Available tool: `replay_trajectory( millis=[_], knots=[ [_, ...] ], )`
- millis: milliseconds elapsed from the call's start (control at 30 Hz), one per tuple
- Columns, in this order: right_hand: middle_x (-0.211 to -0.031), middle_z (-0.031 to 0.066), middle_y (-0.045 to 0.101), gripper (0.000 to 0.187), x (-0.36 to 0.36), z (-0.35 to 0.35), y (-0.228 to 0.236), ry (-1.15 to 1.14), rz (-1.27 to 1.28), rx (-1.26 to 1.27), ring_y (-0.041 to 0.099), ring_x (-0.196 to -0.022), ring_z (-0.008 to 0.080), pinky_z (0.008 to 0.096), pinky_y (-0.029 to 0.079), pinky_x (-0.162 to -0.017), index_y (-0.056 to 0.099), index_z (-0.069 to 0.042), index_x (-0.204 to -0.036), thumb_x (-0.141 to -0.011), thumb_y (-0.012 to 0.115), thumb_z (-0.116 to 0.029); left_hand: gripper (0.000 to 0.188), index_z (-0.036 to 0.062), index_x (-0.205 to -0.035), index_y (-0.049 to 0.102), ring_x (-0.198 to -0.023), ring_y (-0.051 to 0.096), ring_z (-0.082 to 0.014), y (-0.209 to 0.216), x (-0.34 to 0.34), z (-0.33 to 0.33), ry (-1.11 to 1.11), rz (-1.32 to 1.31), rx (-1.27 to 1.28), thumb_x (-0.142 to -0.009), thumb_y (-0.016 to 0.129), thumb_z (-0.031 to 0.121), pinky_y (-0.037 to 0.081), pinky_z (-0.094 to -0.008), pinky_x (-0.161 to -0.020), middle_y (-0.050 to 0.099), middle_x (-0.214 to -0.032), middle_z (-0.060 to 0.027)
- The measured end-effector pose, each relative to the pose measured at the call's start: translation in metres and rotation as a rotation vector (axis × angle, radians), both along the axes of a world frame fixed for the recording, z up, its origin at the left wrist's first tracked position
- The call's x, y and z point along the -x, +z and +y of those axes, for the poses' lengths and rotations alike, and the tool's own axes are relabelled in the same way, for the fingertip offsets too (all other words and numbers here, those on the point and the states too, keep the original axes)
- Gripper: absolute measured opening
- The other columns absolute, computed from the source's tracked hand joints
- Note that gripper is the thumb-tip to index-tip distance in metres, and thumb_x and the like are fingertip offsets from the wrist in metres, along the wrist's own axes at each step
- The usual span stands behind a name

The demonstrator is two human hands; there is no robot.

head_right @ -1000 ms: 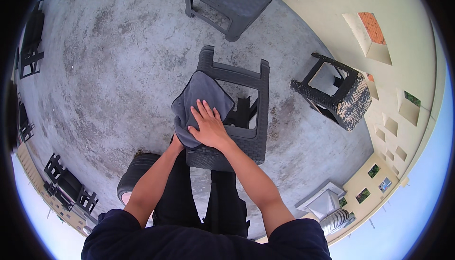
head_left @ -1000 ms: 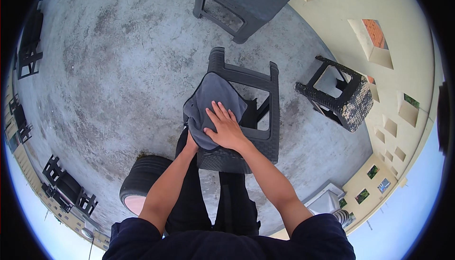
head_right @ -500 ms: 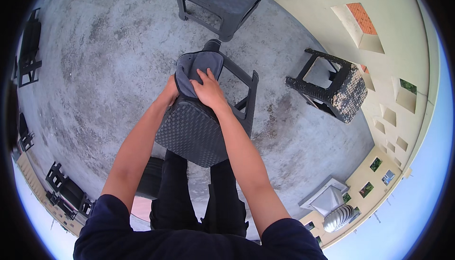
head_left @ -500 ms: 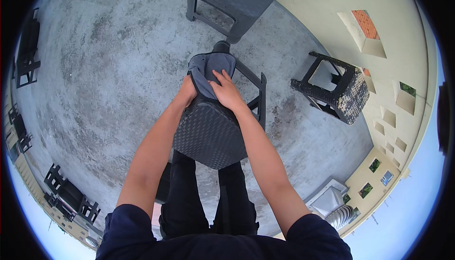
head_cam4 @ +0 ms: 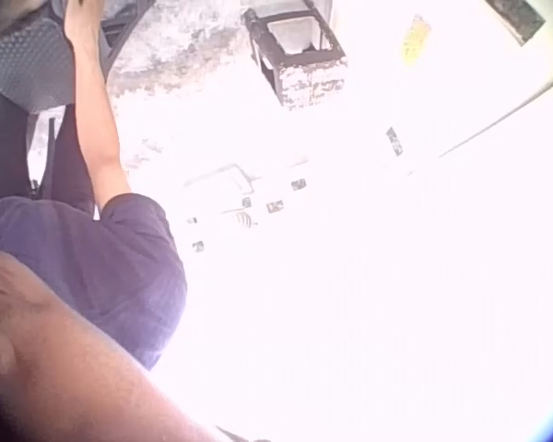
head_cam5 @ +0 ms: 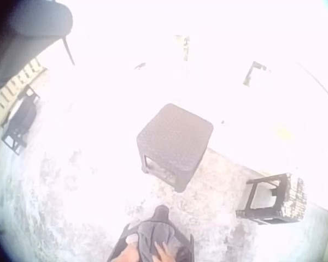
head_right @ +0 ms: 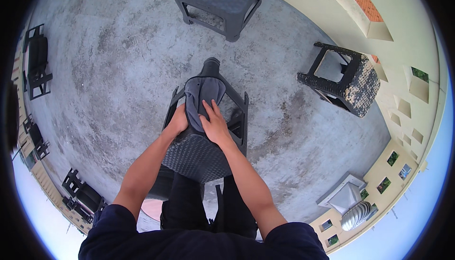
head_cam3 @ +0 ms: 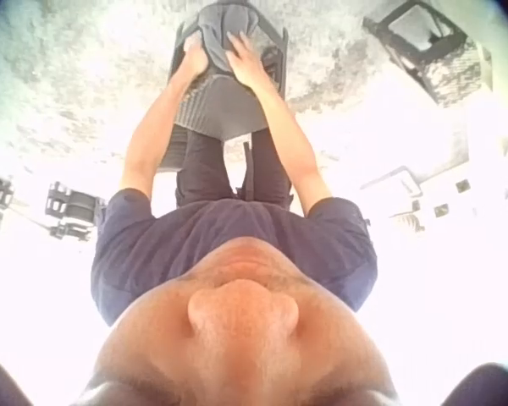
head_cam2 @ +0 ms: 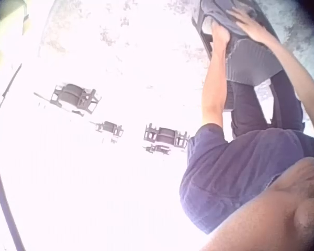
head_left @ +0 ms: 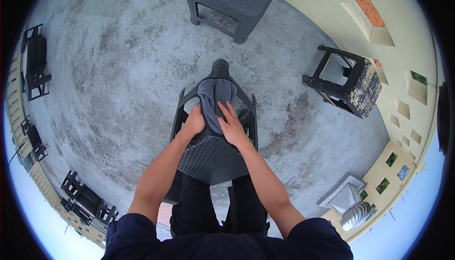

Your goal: Cleaning a plastic stool with a cloth in an outdoor seating area.

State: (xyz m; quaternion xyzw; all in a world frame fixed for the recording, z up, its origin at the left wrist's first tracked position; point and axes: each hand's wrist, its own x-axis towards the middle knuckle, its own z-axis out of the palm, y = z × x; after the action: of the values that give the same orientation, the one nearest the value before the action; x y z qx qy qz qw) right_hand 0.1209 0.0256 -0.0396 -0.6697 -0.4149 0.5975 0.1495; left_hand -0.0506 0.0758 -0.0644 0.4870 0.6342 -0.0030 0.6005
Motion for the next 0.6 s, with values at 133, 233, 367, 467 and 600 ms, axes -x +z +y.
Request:
replay_trajectory(
  millis=[133, 233, 367, 467, 600],
  knots=[
    [-0.161, 0.0182, 0.027, 0.062, -0.011, -0.026, 0.04, 0.055, -0.101, -0.051, 0.035, -0.144, 0.0388, 0.0433, 0.034, -0.115, 0.044, -0.016, -0.15, -0.091, 0.063, -0.024, 0.057, -0.0047, -0.129, 0.056, -0.121, 0.058, -0.0441, 0.028, -0.011, -0.04, -0.031, -0.038, -0.034, -0.085, 0.069, 0.029, 0.046, -0.0449, -0.102, 0.063, -0.124, -0.0298],
    [-0.16, 0.0175, 0.028, 0.067, -0.005, -0.038, 0.066, 0.023, -0.204, -0.077, 0.037, -0.142, 0.0411, 0.0462, 0.035, -0.115, 0.045, -0.016, -0.149, -0.087, 0.068, -0.023, 0.067, -0.0045, -0.13, 0.056, -0.119, 0.06, -0.0427, 0.027, -0.014, -0.059, -0.007, -0.141, -0.112, -0.078, 0.077, 0.032, 0.047, -0.0445, -0.101, 0.064, -0.123, -0.0276],
    [-0.161, 0.0205, 0.023, 0.07, -0.001, -0.049, 0.068, -0.006, -0.271, -0.086, 0.036, -0.14, 0.0436, 0.049, 0.034, -0.114, 0.041, -0.015, -0.151, -0.088, 0.068, -0.026, 0.075, -0.0059, -0.128, 0.056, -0.115, 0.064, -0.0367, 0.017, -0.016, -0.065, 0.065, -0.28, -0.064, -0.07, 0.081, 0.033, 0.05, -0.0417, -0.097, 0.067, -0.118, -0.0255],
    [-0.161, 0.0216, 0.02, 0.072, 0.0, -0.055, 0.071, 0.081, -0.325, -0.054, 0.034, -0.141, 0.0444, 0.0532, 0.031, -0.114, 0.037, -0.015, -0.153, -0.089, 0.066, -0.029, 0.075, -0.0057, -0.127, 0.056, -0.113, 0.066, -0.0332, 0.011, -0.013, -0.07, 0.062, -0.386, -0.127, -0.068, 0.082, 0.033, 0.05, -0.0396, -0.097, 0.069, -0.116, -0.0233],
    [-0.161, 0.0224, 0.019, 0.072, 0.013, -0.072, 0.077, 0.23, -0.316, -0.16, 0.03, -0.143, 0.0451, 0.0557, 0.028, -0.114, 0.034, -0.015, -0.155, -0.09, 0.064, -0.03, 0.088, -0.0055, -0.139, 0.048, -0.119, 0.059, -0.0222, -0.022, 0.02, -0.116, 0.178, -0.513, -0.134, -0.072, 0.084, 0.039, 0.046, -0.0373, -0.104, 0.062, -0.132, -0.0164]
  ],
)
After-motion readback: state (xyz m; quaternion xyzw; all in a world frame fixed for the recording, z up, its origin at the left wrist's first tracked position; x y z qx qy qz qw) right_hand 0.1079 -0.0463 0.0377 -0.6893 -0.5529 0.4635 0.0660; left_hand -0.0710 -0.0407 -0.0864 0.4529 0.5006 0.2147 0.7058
